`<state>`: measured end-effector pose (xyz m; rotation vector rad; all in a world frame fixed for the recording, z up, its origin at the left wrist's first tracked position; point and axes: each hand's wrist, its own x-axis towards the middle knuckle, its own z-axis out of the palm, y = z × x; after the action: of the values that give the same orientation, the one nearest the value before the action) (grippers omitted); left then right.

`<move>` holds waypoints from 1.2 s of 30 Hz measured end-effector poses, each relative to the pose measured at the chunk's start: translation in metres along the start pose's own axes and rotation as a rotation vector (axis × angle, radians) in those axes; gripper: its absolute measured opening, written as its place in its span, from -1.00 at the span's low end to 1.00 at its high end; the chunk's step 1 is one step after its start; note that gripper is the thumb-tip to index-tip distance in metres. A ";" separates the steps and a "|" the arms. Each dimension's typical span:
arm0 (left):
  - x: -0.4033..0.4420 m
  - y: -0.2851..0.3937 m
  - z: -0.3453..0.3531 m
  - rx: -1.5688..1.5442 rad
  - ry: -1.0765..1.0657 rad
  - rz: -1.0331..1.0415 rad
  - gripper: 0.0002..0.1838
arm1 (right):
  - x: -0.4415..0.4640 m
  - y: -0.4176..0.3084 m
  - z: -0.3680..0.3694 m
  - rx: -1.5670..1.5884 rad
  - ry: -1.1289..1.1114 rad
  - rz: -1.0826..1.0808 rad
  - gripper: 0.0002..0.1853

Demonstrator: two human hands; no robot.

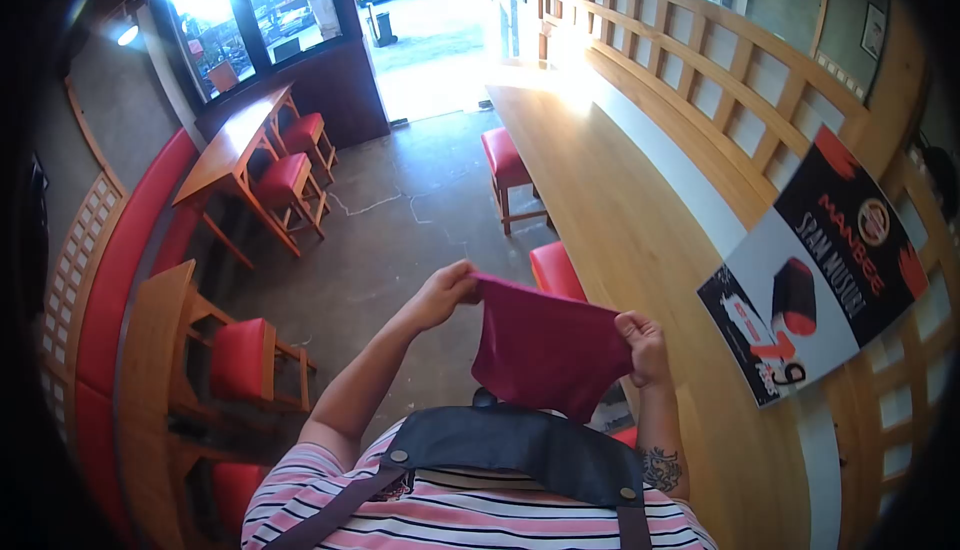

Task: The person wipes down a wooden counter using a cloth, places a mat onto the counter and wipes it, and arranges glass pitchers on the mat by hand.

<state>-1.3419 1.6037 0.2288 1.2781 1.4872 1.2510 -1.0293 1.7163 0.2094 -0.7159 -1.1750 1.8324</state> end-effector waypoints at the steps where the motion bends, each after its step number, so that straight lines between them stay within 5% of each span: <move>1: 0.046 0.008 -0.014 0.055 0.002 0.111 -0.85 | 0.031 -0.012 0.006 0.035 0.066 -0.090 -0.88; 3: 0.120 0.045 -0.034 0.148 0.006 0.321 -0.85 | 0.083 -0.044 0.016 -0.004 0.144 -0.293 -0.90; 5: 0.167 0.098 -0.049 0.113 0.022 0.299 -0.79 | 0.119 -0.077 0.022 -0.059 0.053 -0.511 -0.89; 6: 0.203 0.096 -0.059 0.170 0.058 0.557 -0.76 | 0.133 -0.086 0.033 -0.058 0.060 -0.508 -0.89; 9: 0.274 0.120 -0.090 0.315 0.002 0.446 -0.74 | 0.179 -0.094 0.057 -0.039 0.127 -0.570 -0.86; 15: 0.430 0.083 -0.105 0.490 -0.050 0.347 -0.68 | 0.299 -0.029 0.014 -0.218 0.347 -0.306 -0.86; 17: 0.482 0.040 -0.104 0.548 0.021 0.376 -0.59 | 0.338 0.003 0.000 -1.271 0.667 -0.261 -0.60; 19: 0.515 0.008 -0.115 0.524 -0.034 0.260 -0.56 | 0.379 0.022 0.001 -1.742 0.481 -0.472 -0.37; 21: 0.530 -0.031 -0.145 0.539 -0.179 0.240 -0.53 | 0.424 0.041 0.017 -1.694 0.092 -0.511 -0.25; 24: 0.535 -0.127 -0.219 0.329 -0.376 0.064 -0.61 | 0.474 0.076 0.028 -1.796 -0.309 -0.231 -0.18; 25: 0.516 -0.132 -0.245 0.173 -0.408 -0.163 -0.63 | 0.485 0.085 0.033 -1.868 -0.372 -0.170 -0.17; 27: 0.490 -0.176 -0.297 0.074 -0.175 -0.430 -0.66 | 0.508 0.089 0.045 -1.862 -0.411 -0.125 -0.16; 31: 0.446 -0.261 -0.378 -0.153 0.269 -0.629 -0.72 | 0.574 0.102 0.088 -1.903 -0.418 -0.166 -0.17; 36: 0.449 -0.327 -0.421 -0.261 0.351 -0.773 -0.74 | 0.681 0.124 0.155 -1.887 -0.382 -0.175 -0.16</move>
<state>-1.8930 1.9688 0.0060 0.2463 1.7451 1.1029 -1.5344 2.2097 0.1383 -1.0784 -2.9801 0.1725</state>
